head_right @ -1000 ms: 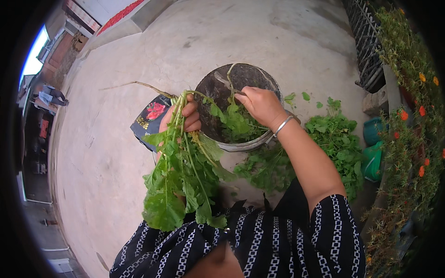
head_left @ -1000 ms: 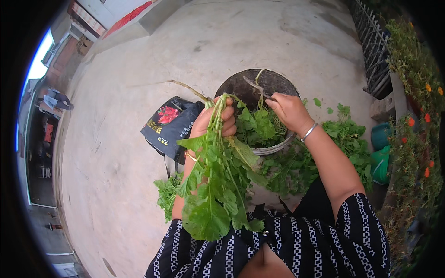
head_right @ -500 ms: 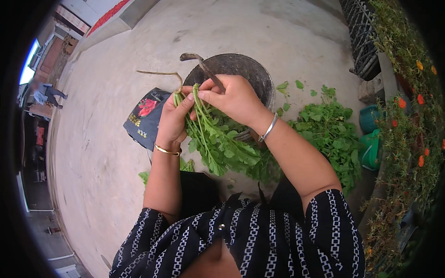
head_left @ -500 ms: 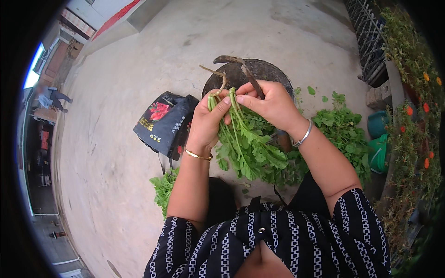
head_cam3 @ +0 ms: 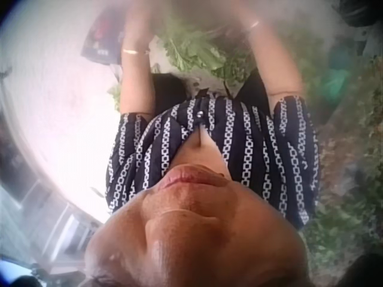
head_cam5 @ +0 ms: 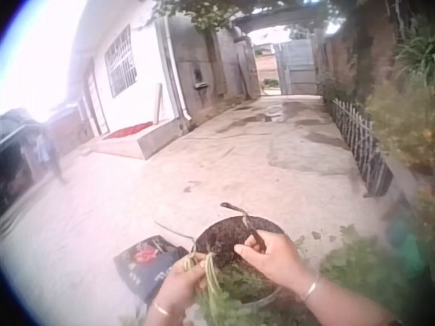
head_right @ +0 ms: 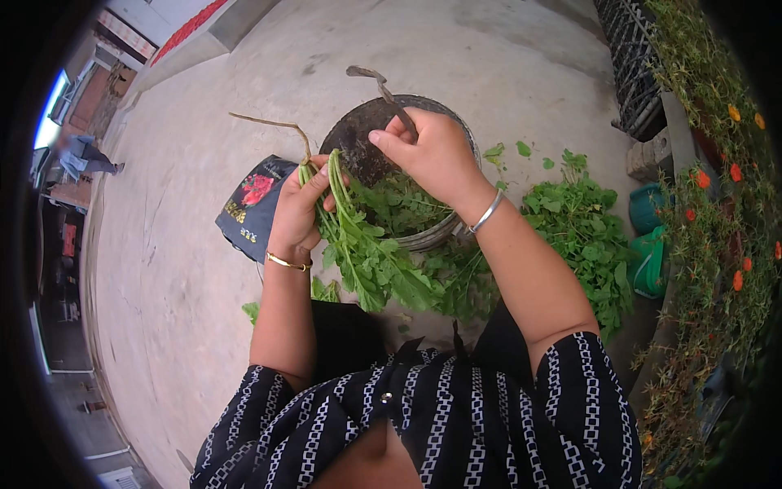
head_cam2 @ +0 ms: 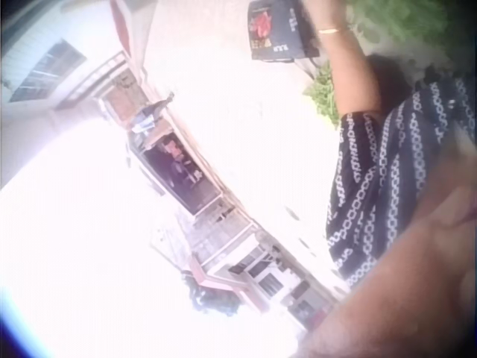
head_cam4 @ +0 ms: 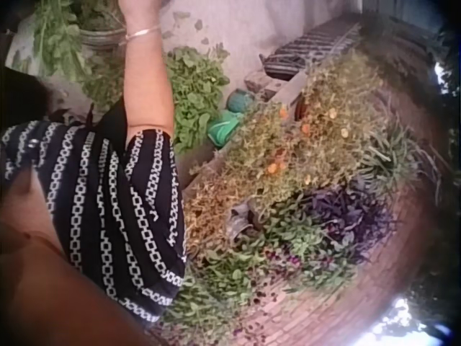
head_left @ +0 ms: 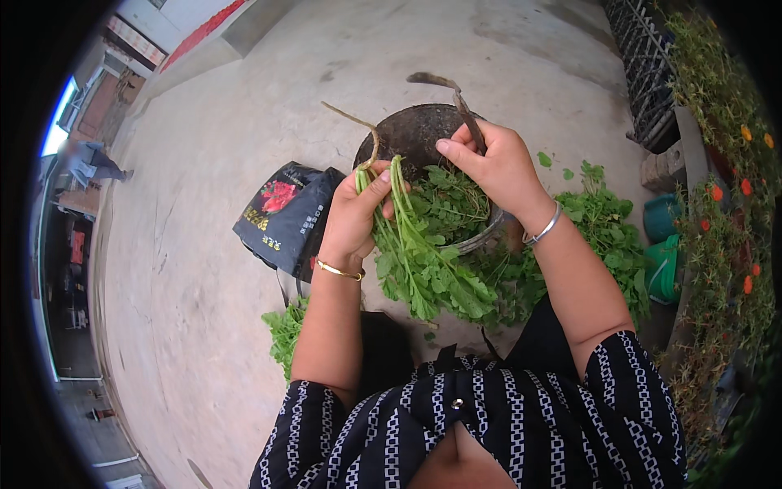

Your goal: The person trims the stems and roots of green leafy vegetables using a sickle, placing the trimmed pieces into a bucket and the greens onto a pile.

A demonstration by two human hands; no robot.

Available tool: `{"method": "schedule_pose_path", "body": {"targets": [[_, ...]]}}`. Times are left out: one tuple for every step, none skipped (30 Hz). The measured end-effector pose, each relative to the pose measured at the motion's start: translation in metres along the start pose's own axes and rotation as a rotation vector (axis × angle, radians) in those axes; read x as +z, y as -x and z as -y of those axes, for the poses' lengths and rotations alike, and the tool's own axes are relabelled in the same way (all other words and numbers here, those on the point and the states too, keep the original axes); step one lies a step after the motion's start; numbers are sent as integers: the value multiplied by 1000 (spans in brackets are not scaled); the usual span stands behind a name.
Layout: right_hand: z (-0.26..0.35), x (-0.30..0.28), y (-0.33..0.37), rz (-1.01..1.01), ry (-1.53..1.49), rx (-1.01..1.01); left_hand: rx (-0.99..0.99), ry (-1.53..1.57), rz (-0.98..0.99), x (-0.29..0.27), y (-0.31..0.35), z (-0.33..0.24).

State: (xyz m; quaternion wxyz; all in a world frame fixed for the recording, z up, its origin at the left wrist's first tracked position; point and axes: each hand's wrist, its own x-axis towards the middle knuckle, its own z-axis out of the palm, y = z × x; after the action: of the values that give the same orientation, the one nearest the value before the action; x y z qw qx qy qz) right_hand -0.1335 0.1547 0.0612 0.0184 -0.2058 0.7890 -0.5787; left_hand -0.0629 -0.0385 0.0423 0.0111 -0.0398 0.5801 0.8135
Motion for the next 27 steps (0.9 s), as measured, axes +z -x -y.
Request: {"method": "schedule_pose_path", "body": {"targets": [[-3, -4, -3, 2, 110, 9, -13, 28, 13, -3, -1, 0], [-4, -4, -4, 6, 214, 17, -29, 76, 50, -9, -1, 2], [-3, -4, -2, 7, 211, -47, -46, 123, 87, -16, -1, 5], [-5, -2, -2, 1, 184, -66, -63, 170, 123, -20, -1, 6], [-9, 0, -2, -7, 163, -82, -75, 170, 141, -18, 0, 8], [-11, 2, -1, -14, 141, -99, -97, 196, 148, -17, 0, 8], [-11, 3, 0, 27, 46, -65, -119, 222, 155, -16, 0, 8], [-8, 5, 1, 67, -46, -29, -141, 249, 164, -13, 0, 7], [-5, 7, 3, 106, -139, 6, -147, 230, 151, -9, 0, 6], [-8, 12, 3, 132, -242, -22, -141, 205, 144, -6, -1, 7], [-8, 19, 4, 139, -310, -41, -136, 179, 133, -5, -2, 8], [-7, 23, 5, 145, -377, -59, -131, 153, 122, -3, -3, 9], [-4, 22, 8, 167, -358, -31, -121, 166, 126, -2, -3, 10], [3, 19, 10, 191, -337, -6, -130, 164, 146, -2, -3, 10], [6, 18, 10, 215, -316, 18, -138, 162, 164, -4, -3, 10], [4, 17, 9, 211, -226, 22, -145, 159, 183, -7, -3, 11], [0, 14, 7, 204, -134, 26, -135, 162, 204, -8, -4, 11], [-1, 12, 6, 197, -43, 31, -133, 157, 192, -6, -4, 11], [-1, 11, 7, 172, 1, 30, -132, 151, 179, -4, -4, 11], [4, 11, 8, 148, 39, 25, -128, 141, 163, -2, -3, 8], [7, 11, 9, 125, 78, 20, -123, 105, 111, 1, -2, 7], [2, 15, 8, 66, 117, -48, -118, 68, 59, 5, -1, 6], [-4, 19, 7, 1, 162, -115, -113, 35, 15, 8, -2, 5], [-9, 20, 5, -64, 208, -181, -107, 29, 21, 8, -2, 5], [-12, 16, 3, -84, 227, -161, -101, 23, 28, 8, -1, 4], [-14, 12, 1, -100, 243, -141, -96, 15, 28, 8, 0, 3], [-20, 9, -2, -93, 199, -166, -94, 12, 12, 8, 0, 4]]}}
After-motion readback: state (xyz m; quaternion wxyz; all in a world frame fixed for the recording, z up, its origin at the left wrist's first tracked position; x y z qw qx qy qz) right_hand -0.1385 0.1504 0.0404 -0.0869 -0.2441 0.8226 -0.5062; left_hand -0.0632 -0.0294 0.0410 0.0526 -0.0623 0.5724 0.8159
